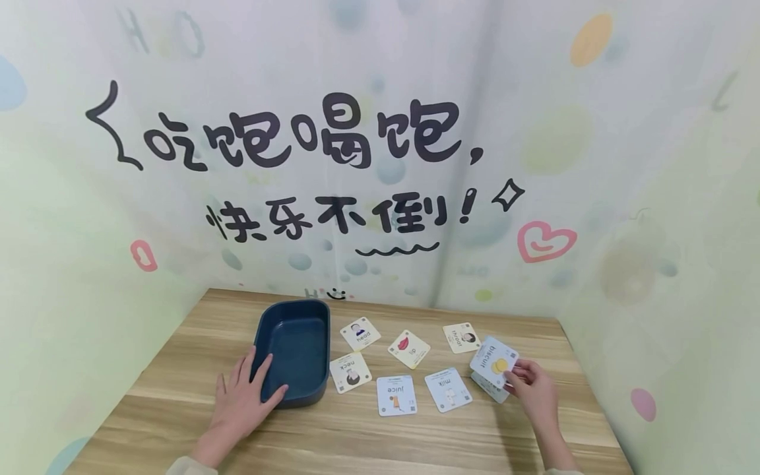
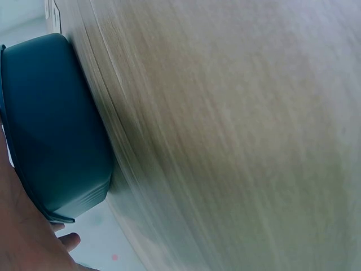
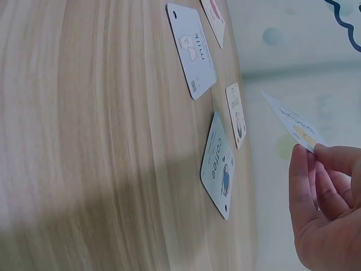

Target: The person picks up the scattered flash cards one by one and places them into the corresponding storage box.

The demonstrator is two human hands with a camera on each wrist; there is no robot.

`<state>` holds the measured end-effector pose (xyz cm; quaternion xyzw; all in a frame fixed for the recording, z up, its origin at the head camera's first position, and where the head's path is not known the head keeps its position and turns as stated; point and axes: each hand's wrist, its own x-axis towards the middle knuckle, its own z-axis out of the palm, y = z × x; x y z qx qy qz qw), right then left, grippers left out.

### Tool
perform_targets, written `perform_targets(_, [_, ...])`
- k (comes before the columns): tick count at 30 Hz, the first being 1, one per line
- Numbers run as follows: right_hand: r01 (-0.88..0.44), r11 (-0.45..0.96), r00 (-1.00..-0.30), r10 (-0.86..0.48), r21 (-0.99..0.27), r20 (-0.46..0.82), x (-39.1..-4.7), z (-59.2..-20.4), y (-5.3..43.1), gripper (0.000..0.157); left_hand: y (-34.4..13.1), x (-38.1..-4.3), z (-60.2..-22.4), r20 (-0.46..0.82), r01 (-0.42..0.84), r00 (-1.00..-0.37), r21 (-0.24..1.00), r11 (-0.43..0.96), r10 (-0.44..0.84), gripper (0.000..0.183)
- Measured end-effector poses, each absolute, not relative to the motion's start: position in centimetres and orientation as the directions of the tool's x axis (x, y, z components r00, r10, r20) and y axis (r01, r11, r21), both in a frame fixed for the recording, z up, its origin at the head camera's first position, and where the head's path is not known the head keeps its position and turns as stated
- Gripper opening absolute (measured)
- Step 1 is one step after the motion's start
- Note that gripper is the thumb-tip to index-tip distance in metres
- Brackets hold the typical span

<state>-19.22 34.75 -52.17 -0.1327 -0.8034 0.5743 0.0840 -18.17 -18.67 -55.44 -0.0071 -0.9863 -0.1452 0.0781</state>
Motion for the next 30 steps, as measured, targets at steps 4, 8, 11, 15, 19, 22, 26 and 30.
perform_targets(4, [0.124,0.302,-0.955,0.296,-0.945,-0.031,-19.2,-51.8,34.2,0.045,-18.6,-18.2,-55.5,0.171,0.041,-0.985,0.283,0.958,-0.009,0.082])
perform_targets(8, [0.133,0.303,-0.956,0.289,-0.944,-0.042,-19.3,-51.6,33.6,0.045,-18.6,-18.3,-55.5,0.172,0.040,-0.985,0.278,0.960,-0.009,0.082])
perform_targets(11, [0.136,0.302,-0.957,0.287,-0.943,-0.046,-19.4,-51.6,33.3,0.045,-18.7,-18.3,-55.5,0.159,0.036,-0.987,0.276,0.960,-0.008,0.083])
perform_targets(15, [0.136,0.298,-0.959,0.279,-0.945,-0.050,-19.4,-51.5,32.9,0.045,-18.7,-18.3,-55.7,0.164,0.038,-0.986,0.279,0.959,-0.008,0.083])
perform_targets(19, [0.133,0.295,-0.960,0.274,-0.946,-0.050,-19.5,-51.4,32.5,0.044,-18.7,-18.3,-55.8,0.179,0.044,-0.984,0.286,0.957,-0.008,0.083])
perform_targets(22, [0.136,0.292,-0.961,0.272,-0.947,-0.054,-19.5,-51.6,32.2,0.043,-18.7,-18.3,-55.8,0.174,0.042,-0.985,0.293,0.955,-0.010,0.083])
perform_targets(26, [0.142,0.313,-0.962,0.268,-0.939,-0.056,-19.5,-51.8,31.8,0.042,-18.7,-18.3,-55.6,0.158,0.036,-0.987,0.291,0.956,-0.011,0.083])
perform_targets(30, [0.146,0.337,-0.962,0.267,-0.930,-0.055,-19.4,-52.0,31.5,0.041,-18.8,-18.2,-55.5,0.146,0.031,-0.989,0.289,0.957,-0.012,0.083])
